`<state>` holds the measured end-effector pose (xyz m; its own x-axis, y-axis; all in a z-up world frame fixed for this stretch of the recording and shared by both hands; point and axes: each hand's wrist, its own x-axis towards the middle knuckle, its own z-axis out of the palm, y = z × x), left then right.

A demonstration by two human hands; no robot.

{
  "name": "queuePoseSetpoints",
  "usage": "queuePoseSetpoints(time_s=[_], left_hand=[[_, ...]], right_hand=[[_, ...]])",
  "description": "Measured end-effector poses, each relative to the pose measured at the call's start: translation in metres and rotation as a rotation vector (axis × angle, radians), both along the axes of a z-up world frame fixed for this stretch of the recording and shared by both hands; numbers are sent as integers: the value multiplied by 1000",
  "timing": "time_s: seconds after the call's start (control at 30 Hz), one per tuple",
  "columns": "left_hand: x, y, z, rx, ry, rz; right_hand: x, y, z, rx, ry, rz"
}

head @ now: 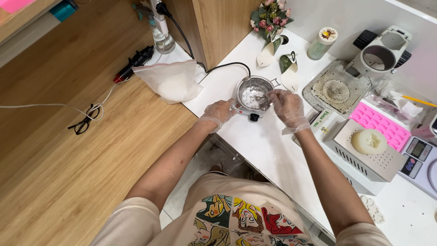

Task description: Selecting candle molds and stirring wax in a melting pot.

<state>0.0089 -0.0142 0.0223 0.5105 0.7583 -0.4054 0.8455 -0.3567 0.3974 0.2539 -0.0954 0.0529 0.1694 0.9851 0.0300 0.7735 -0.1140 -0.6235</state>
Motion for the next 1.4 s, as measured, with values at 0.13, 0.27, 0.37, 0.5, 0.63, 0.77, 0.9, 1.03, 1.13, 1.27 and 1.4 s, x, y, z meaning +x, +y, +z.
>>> queuePoseSetpoints(time_s=[0.13,0.27,0.37,0.5,0.63,0.77,0.9,1.03,1.13,1.27,1.4], left_hand=[[1,-1,12,22,19,-27],[-2,3,-5,62,-43,-41],[0,3,-4,62,-1,-46],[2,-2,16,-14,28,-21],[-3,3,-18,64,-58,-38],[4,-5,24,-7,36,-28],[-3,3,-9,89,-75,-60],[2,-4,18,20,-2,-34],[0,1,3,45,-20,-45],[-4,5,-18,117,-76,-84],[1,3,0,57,-6,-66]], right_hand=[[5,1,2,51,-184,65],[15,8,-35,142,-331,165],[17,6,-38,172,-288,164],[12,2,-22,173,-263,166],[10,-2,-29,173,-261,190],[12,1,-31,248,-268,147],[11,-1,-32,289,-292,125],[10,1,-31,312,-285,70],[8,11,-34,261,-242,26],[5,18,-31,5,-61,22],[11,18,-5,-98,50,74]])
